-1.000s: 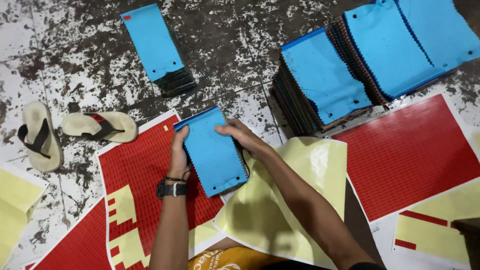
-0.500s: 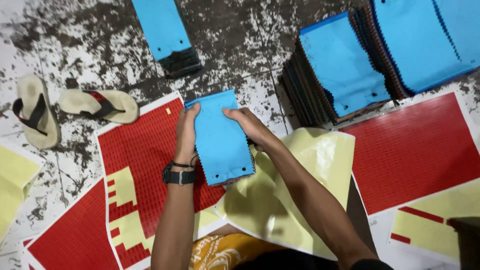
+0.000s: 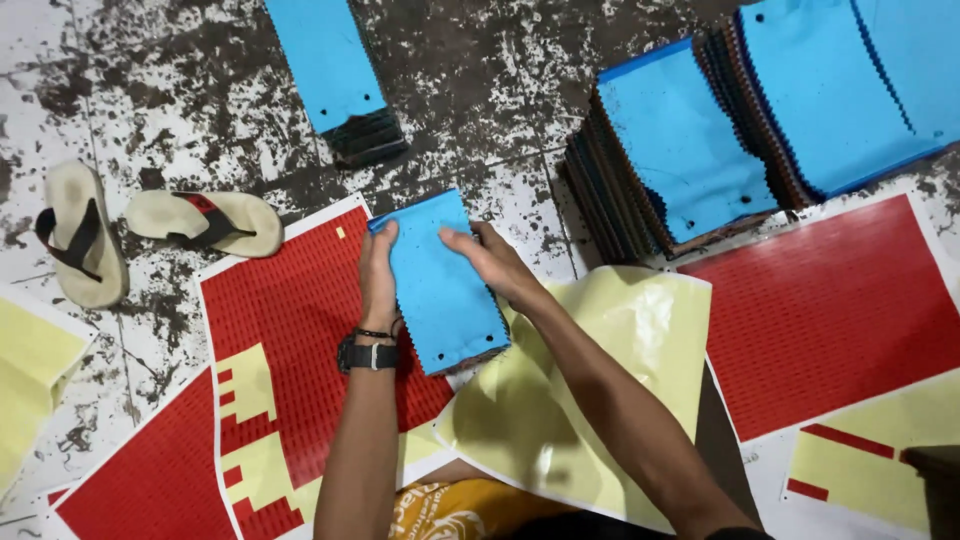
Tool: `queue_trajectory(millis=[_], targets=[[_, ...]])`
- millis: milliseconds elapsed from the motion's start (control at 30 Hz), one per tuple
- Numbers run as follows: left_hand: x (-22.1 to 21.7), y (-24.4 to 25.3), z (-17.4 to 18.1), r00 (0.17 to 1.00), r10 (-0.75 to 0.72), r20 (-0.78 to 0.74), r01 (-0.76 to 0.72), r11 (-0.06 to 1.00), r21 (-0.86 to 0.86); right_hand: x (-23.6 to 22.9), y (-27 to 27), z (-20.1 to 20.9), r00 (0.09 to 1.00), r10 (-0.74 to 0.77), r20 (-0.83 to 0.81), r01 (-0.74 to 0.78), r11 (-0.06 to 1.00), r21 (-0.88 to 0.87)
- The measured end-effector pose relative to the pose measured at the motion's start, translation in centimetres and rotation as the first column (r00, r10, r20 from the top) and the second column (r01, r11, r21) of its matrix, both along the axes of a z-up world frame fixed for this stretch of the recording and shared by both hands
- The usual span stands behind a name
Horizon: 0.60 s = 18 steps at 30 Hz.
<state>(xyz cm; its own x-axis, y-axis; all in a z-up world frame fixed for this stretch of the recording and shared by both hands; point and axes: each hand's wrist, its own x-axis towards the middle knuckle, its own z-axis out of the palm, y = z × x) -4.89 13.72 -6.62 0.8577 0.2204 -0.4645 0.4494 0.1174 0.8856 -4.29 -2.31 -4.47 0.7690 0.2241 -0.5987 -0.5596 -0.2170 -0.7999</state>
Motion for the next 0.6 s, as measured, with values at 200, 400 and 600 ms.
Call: queue_trajectory(millis=[200,400,600], targets=[[0.3,0.6,-1.0,0.981,-0.020,0.191,0.006,0.997,0.078,-1.2,0.1,-1.0,0.931,-0.265,0.252,0.190,0.939,0.286],[1.6,2.3,-10.0,0.869,-0.058,0.492,0.181,0.962,-0.206,-1.4,0.0,-10.4,0.912,-0.282,0.297,0.119,0.877,0.466],[1.4,2.0,-8.6,0.837,-0.143,0.528,0.169,0.986,-0.002,0.5,0.4,-10.0,0.774,-0.335,0.538,0.025,0.864,0.503]])
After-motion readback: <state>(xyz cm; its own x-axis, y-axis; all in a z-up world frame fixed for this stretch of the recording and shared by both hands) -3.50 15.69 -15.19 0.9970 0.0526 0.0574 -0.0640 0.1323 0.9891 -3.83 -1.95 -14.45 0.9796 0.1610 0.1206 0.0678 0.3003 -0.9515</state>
